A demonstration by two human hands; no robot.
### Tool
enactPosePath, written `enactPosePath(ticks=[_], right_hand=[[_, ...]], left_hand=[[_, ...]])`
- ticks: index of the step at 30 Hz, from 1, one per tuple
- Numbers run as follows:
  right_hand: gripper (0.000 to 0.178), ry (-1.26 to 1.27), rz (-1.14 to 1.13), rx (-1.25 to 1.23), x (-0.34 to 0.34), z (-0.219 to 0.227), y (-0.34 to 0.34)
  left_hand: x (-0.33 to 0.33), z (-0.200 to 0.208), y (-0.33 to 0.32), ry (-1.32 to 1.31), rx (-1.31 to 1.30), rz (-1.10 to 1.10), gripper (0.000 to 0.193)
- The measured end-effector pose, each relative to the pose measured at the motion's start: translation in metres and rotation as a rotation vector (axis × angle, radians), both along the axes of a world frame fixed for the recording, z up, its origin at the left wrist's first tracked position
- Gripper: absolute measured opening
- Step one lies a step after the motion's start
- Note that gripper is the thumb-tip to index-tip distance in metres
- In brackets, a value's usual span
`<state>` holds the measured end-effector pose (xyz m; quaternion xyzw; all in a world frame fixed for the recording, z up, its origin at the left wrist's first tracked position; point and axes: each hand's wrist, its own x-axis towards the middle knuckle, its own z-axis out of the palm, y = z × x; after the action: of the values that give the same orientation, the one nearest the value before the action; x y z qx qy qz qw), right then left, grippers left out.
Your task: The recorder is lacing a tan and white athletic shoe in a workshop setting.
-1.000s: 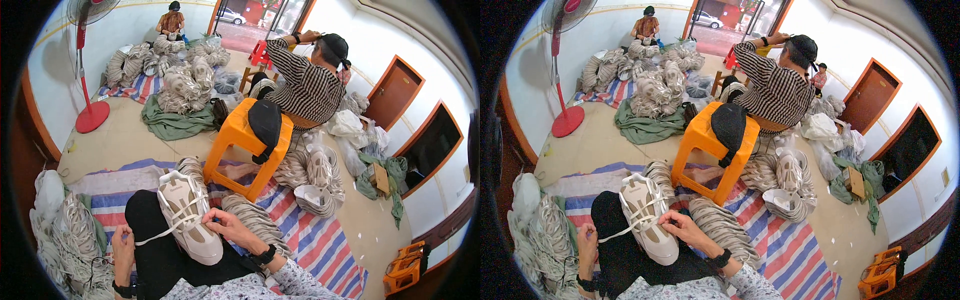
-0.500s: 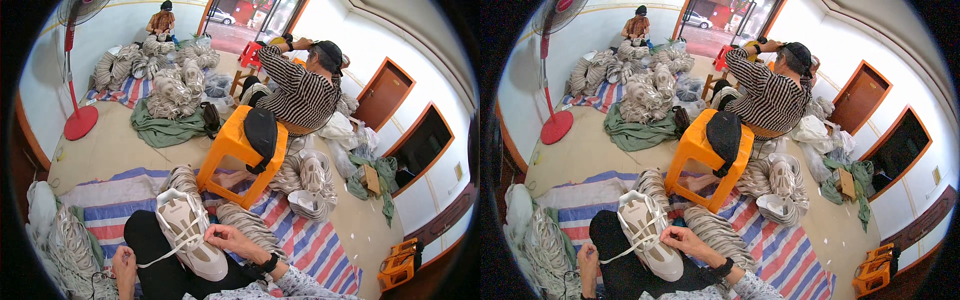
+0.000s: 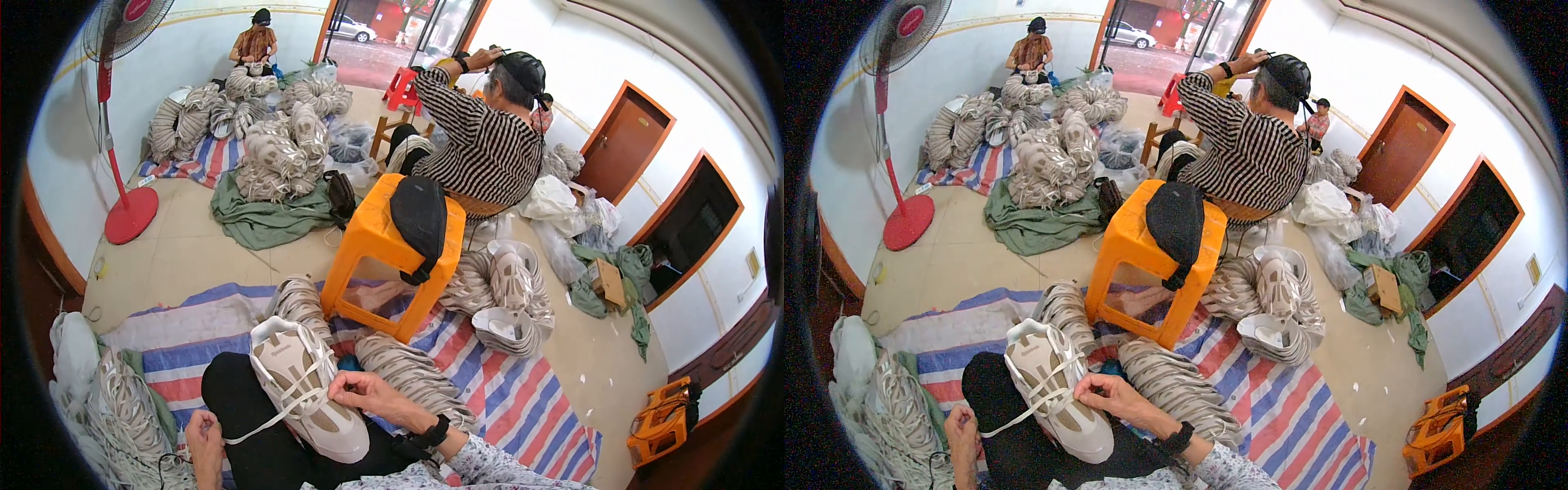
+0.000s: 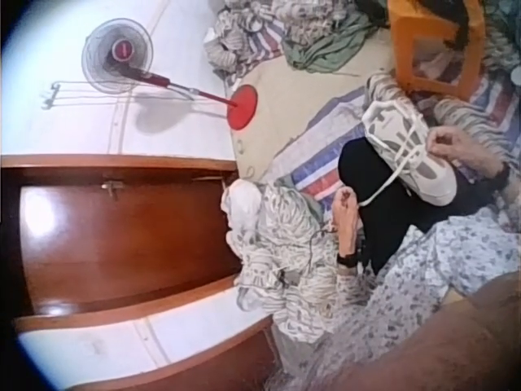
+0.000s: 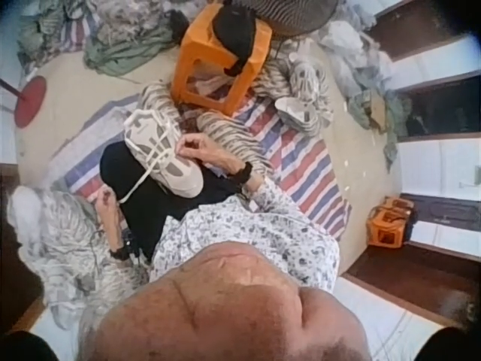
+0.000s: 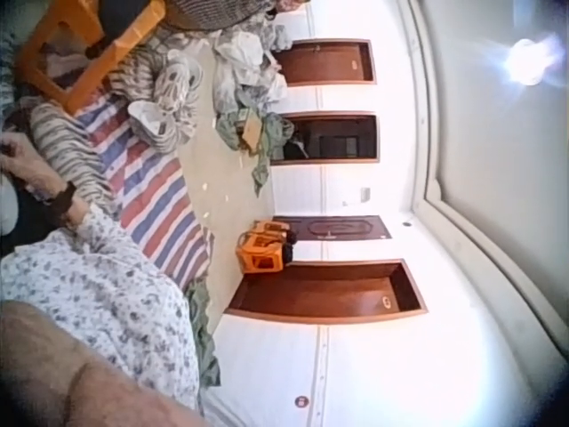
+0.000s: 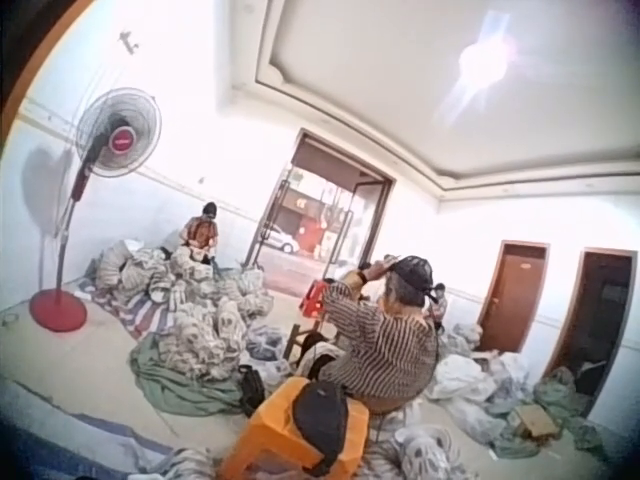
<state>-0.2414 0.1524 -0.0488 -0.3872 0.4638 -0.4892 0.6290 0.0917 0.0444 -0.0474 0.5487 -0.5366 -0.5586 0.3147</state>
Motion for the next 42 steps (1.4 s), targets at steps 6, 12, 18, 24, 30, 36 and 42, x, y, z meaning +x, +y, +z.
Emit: enactPosePath(ticks=[6,12,18,24,30,36,42], right_hand=[[0.012,-0.005,-0.029,-0.021,0.003,0.005,0.001],[0.011,0.012,-0.026,0.002,0.001,0.006,0.002],[0.009,-0.012,-0.026,0.056,0.002,0.01,0.0],[0.009,0.001,-0.016,-0.001,0.002,0.004,-0.002],[0.01,-0.019,-0.025,0.023,0.0,0.009,-0.001],[0.014,-0.068,0.003,0.035,-0.002,0.003,-0.003],[0.013,-0.063,-0.008,0.062,-0.002,0.007,-0.001]], left_hand=[[0.003,-0.003,0.001,-0.007,0.01,-0.005,0.003],[0.0,-0.003,-0.001,0.01,-0.023,-0.021,0.004],[0.001,0.002,-0.001,-0.002,0.038,-0.005,0.004],[0.004,0.003,0.001,-0.016,0.013,-0.013,0.003],[0.0,0.004,0.001,0.017,0.065,0.009,0.003],[0.005,-0.002,0.001,0.099,0.063,-0.005,0.004],[0.004,-0.002,0.002,0.054,0.04,0.004,0.004]])
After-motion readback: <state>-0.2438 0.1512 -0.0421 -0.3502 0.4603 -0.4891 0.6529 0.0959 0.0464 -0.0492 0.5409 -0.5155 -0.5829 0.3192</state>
